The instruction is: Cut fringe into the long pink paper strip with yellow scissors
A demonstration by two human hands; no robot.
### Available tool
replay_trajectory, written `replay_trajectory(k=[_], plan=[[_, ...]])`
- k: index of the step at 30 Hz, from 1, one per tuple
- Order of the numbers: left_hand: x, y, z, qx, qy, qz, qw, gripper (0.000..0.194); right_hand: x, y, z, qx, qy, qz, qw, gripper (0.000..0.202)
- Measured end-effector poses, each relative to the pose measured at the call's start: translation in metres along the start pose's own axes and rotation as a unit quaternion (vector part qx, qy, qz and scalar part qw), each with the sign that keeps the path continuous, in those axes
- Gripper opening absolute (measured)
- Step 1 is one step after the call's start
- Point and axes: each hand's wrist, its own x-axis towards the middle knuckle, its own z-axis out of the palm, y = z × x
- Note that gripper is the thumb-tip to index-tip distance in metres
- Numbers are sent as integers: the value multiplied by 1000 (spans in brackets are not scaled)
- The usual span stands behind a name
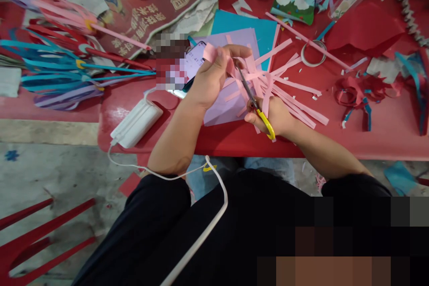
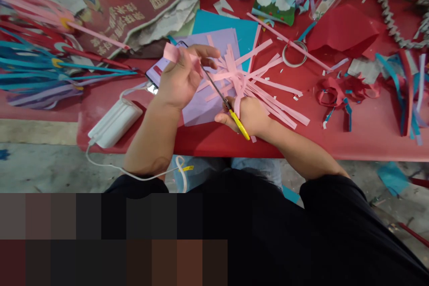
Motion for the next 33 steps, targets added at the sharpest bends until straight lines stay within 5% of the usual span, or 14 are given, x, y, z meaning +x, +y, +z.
replay_trajectory(k=[7, 12, 18, 23, 26, 29, 33], plan=[[14, -3, -15, -37, 35, 14, 999, 107, 0, 1, 1, -6, 20, 17, 1000, 90], [8, 12, -11, -73, 79, 51, 993, 66, 1, -2, -1, 10, 36, 17, 999, 89], [15, 4, -22, -114, 191, 98, 970, 70, 5, 2, -10, 3, 37, 16, 999, 89], [25, 13, -50, -122, 314, 24, 941, 61, 7, 4, -14, 74, 53, 1, 996, 76], [23, 23, -43, -141, 356, -4, 924, 37, 9, 5, -3, 196, 107, 36, 974, 68], [12, 21, -9, -149, 270, -52, 950, 23, 14, 8, 8, 283, 152, 75, 944, 66], [-10, 5, 41, -74, 121, -87, 986, 48, 22, 17, 9, 302, 242, 90, 918, 67]])
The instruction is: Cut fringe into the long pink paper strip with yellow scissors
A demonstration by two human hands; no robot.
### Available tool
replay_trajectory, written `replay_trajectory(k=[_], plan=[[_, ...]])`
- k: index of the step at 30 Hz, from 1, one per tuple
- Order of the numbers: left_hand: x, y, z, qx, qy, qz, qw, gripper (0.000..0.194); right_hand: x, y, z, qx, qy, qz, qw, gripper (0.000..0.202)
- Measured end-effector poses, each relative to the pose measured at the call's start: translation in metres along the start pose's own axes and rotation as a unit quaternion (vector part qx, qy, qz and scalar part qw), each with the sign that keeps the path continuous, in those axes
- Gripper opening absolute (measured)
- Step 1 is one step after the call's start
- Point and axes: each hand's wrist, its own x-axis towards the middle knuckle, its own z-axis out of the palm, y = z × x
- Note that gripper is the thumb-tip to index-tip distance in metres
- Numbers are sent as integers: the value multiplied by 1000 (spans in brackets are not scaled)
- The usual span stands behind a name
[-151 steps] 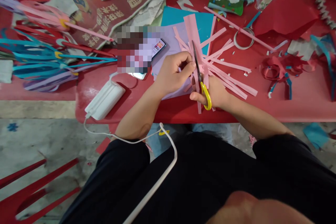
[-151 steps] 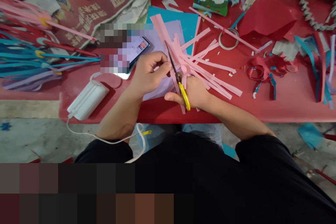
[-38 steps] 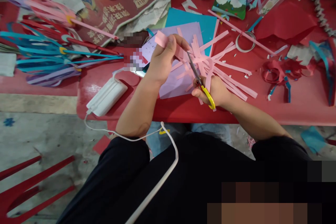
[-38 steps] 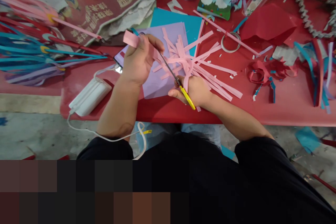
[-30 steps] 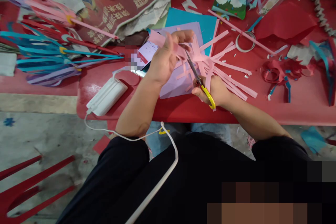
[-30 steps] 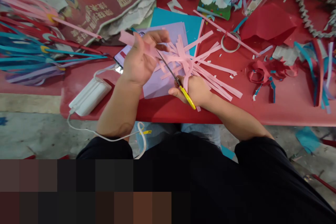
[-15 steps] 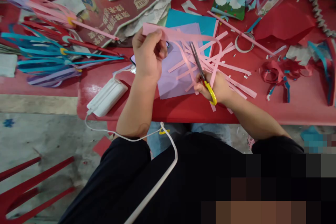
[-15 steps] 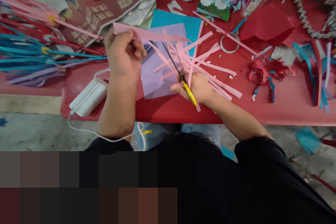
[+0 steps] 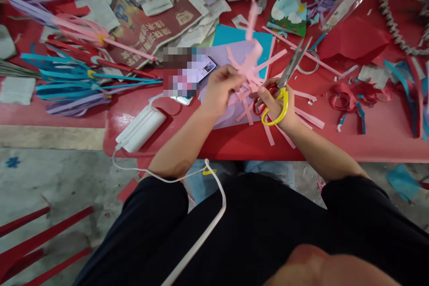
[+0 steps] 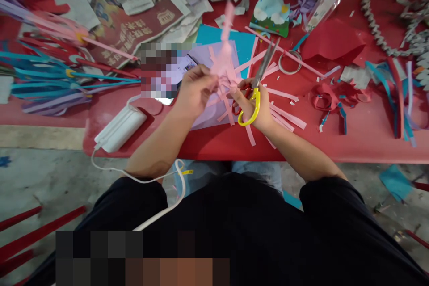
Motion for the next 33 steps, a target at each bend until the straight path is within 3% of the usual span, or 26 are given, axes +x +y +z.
replay_trajectory(k=[4, 8, 10, 12, 14, 16, 18, 20, 22, 24, 28, 33], plan=[[-16, -8, 14, 159, -122, 84, 976, 52, 12, 11, -8, 30, 61, -19, 997, 71], [-9, 16, -4, 287, -164, 161, 930, 43, 18, 23, -12, 62, 80, -20, 995, 71], [0, 35, -23, 369, -98, 219, 898, 32, 19, 25, -12, 64, 80, -17, 995, 69], [10, 54, -46, 467, 0, 271, 842, 36, 19, 26, -12, 61, 73, -17, 995, 68], [18, 69, -69, 523, 31, 201, 828, 40, 20, 24, -11, 57, 67, -14, 996, 68], [23, 75, -87, 543, 26, 149, 826, 44, 20, 22, -11, 52, 66, -7, 996, 69], [26, 74, -101, 569, 6, 130, 812, 50, 21, 21, -12, 47, 74, -1, 996, 68], [29, 68, -110, 613, -14, 125, 780, 53, 21, 21, -12, 43, 84, 0, 996, 66], [30, 63, -115, 651, -27, 125, 748, 52, 21, 21, -13, 41, 90, 2, 995, 65], [30, 60, -115, 665, -35, 127, 735, 50, 21, 19, -13, 38, 87, 7, 996, 64], [28, 66, -110, 660, -48, 118, 740, 48, 20, 12, -14, 24, 87, 4, 996, 58], [31, 76, -119, 635, 33, 133, 760, 40, 17, 8, -12, 0, 78, 16, 997, 51]])
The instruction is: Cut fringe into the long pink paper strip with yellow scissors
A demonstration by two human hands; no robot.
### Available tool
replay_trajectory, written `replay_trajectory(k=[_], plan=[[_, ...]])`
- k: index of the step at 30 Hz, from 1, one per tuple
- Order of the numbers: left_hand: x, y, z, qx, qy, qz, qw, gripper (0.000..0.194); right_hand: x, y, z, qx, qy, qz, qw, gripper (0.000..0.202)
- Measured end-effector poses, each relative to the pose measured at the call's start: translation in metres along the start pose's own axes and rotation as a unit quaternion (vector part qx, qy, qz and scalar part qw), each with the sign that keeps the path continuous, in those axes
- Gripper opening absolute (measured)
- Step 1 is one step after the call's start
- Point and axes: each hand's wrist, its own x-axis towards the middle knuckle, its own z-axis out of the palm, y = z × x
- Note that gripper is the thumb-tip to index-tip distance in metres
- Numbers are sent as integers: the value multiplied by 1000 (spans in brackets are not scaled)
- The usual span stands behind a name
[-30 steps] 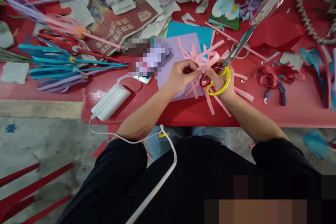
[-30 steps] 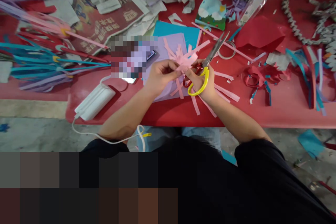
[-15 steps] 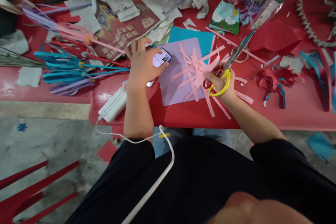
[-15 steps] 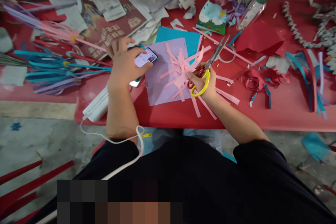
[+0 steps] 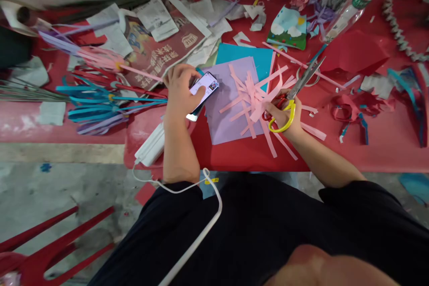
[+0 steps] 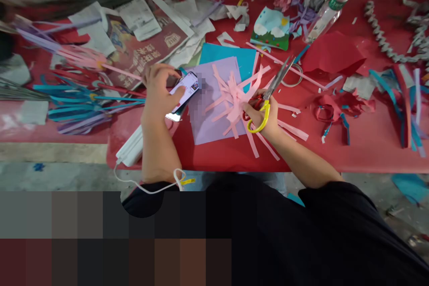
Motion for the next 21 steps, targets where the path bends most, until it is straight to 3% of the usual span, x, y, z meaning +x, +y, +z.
replay_trajectory(k=[4, 7, 14, 21], plan=[[6, -22, 0, -104, -20, -108, 989, 37, 1, 6, 2, -4, -5, -4, 1000, 50], [8, -31, 1, -146, -49, -154, 976, 39, 3, 13, 4, -29, -15, -10, 999, 49], [9, -31, 1, -115, -82, -128, 982, 37, 8, 30, 4, -25, -19, -2, 1000, 51], [9, -45, 16, -113, -65, -120, 984, 39, 4, 22, 2, -29, -8, 0, 1000, 49]])
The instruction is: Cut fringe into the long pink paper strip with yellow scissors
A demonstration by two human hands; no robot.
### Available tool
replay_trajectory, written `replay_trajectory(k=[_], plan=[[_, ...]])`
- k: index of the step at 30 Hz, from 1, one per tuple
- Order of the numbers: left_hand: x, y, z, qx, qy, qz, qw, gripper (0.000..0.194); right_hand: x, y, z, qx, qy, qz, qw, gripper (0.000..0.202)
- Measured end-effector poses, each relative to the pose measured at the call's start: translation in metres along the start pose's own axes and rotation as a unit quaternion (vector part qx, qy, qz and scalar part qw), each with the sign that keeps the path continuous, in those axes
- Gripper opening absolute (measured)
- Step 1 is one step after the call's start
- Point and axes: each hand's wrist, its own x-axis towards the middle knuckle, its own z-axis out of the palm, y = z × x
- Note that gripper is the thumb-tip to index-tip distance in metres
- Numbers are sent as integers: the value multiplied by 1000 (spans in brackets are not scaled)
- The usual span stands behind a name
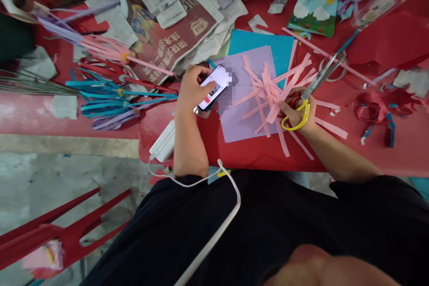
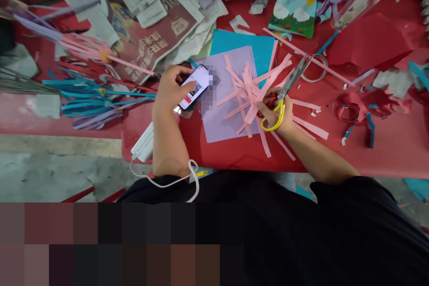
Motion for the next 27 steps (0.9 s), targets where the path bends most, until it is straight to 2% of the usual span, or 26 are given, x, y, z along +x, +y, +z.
replay_trajectory(k=[10, 16, 21, 27], plan=[[-3, 5, -2, 12, -12, -10, 1000, 46, -1, -9, -2, -34, 11, 13, 999, 47], [-3, 4, -10, -30, -13, -15, 999, 32, -1, -10, -1, -19, 17, 17, 1000, 46], [-6, 7, -13, -41, -11, -32, 999, 44, 2, -4, -4, -11, -3, 20, 1000, 47], [-6, 0, -14, -48, -25, -17, 998, 56, 5, 0, -7, 0, -31, 28, 999, 48]])
